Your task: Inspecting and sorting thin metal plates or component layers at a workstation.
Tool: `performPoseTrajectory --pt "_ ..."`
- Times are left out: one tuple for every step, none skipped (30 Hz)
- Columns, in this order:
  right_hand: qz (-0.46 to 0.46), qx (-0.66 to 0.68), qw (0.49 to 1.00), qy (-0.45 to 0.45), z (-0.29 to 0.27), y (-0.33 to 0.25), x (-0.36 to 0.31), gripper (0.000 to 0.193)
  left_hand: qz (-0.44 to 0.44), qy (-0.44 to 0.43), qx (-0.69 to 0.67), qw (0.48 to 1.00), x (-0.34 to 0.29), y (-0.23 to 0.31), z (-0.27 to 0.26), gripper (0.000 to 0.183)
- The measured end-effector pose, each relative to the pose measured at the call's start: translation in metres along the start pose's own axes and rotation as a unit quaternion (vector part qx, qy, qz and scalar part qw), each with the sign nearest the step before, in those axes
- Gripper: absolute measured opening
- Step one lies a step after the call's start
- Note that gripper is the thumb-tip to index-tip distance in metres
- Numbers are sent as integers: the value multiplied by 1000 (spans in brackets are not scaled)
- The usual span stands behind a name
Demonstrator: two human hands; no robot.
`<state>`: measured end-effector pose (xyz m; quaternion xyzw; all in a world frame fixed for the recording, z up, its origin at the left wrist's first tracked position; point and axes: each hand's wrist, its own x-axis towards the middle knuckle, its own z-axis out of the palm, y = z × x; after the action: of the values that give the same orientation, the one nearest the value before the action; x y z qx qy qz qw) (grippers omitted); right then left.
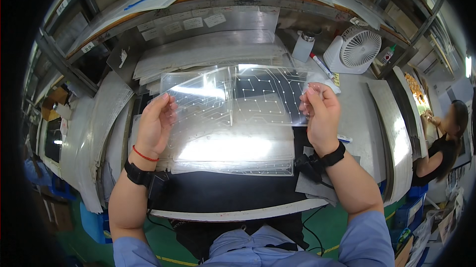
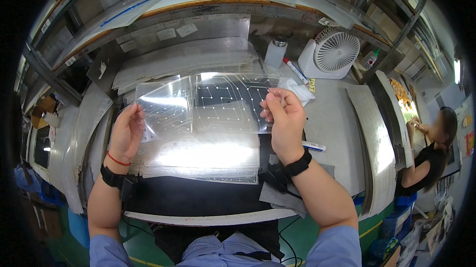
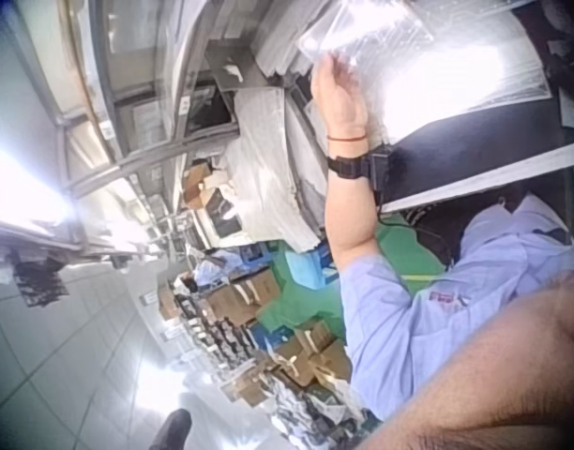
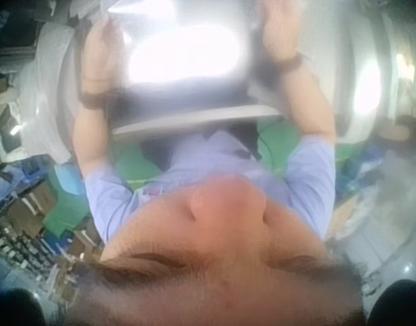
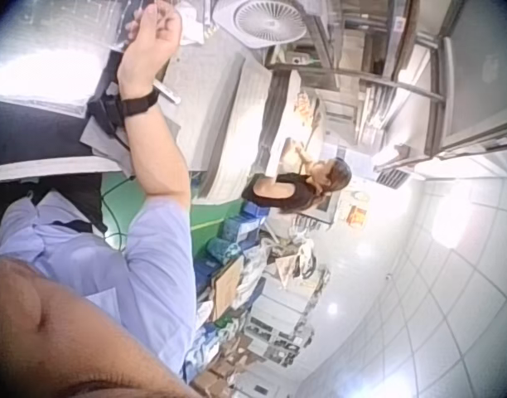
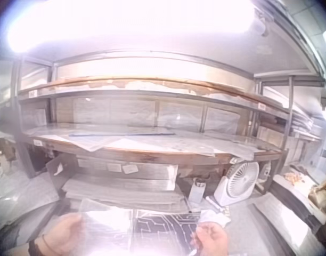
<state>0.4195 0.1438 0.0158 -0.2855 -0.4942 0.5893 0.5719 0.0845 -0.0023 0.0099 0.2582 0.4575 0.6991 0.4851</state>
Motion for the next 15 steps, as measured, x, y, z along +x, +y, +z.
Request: performPoseTrajectory --pt "5 0 1000 1 0 0 0 17 1 5 1 1000 0 0 1 17" --pt "10 0 1000 3 0 0 1 17 2 10 3 1000 -1 1 2 17" --pt "16 -1 1000 5 0 1 1 17 4 14 3 1000 -2 1 3 17" --pt "21 -2 1000 7 -1 1 2 17 -1 11 -2 1000 -1 1 3 17" --pt "27 -2 1000 9 -2 1 2 18 -5 9 -7 1000 -1 1 2 16" --pt "27 -1 1000 9 -2 1 2 18 -9 6 -13 1000 -1 1 2 16" --pt "28 1 1000 10 -2 2 2 18 -7 11 -10 1000 -1 1 4 16" --pt "29 2 1000 10 -2 2 2 18 -5 16 -8 1000 -2 2 7 16" --pt "30 2 1000 11 -2 2 2 18 -4 21 -6 1000 -3 2 9 16" --pt "30 1 999 11 -2 2 2 18 -4 20 -6 1000 -3 3 9 16" --pt "31 0 999 12 -2 2 2 18 -4 19 -5 1000 -3 3 9 16" --pt "32 1 999 13 -2 2 2 18 -4 18 -5 1000 -3 3 9 16" --pt "33 2 999 13 -2 2 2 18 -3 19 -6 1000 -3 3 9 16" --pt "34 4 999 14 -2 2 2 18 -3 20 -6 1000 -3 3 9 16" --pt "35 5 999 14 -2 2 2 18 -2 21 -6 1000 -3 3 9 16"
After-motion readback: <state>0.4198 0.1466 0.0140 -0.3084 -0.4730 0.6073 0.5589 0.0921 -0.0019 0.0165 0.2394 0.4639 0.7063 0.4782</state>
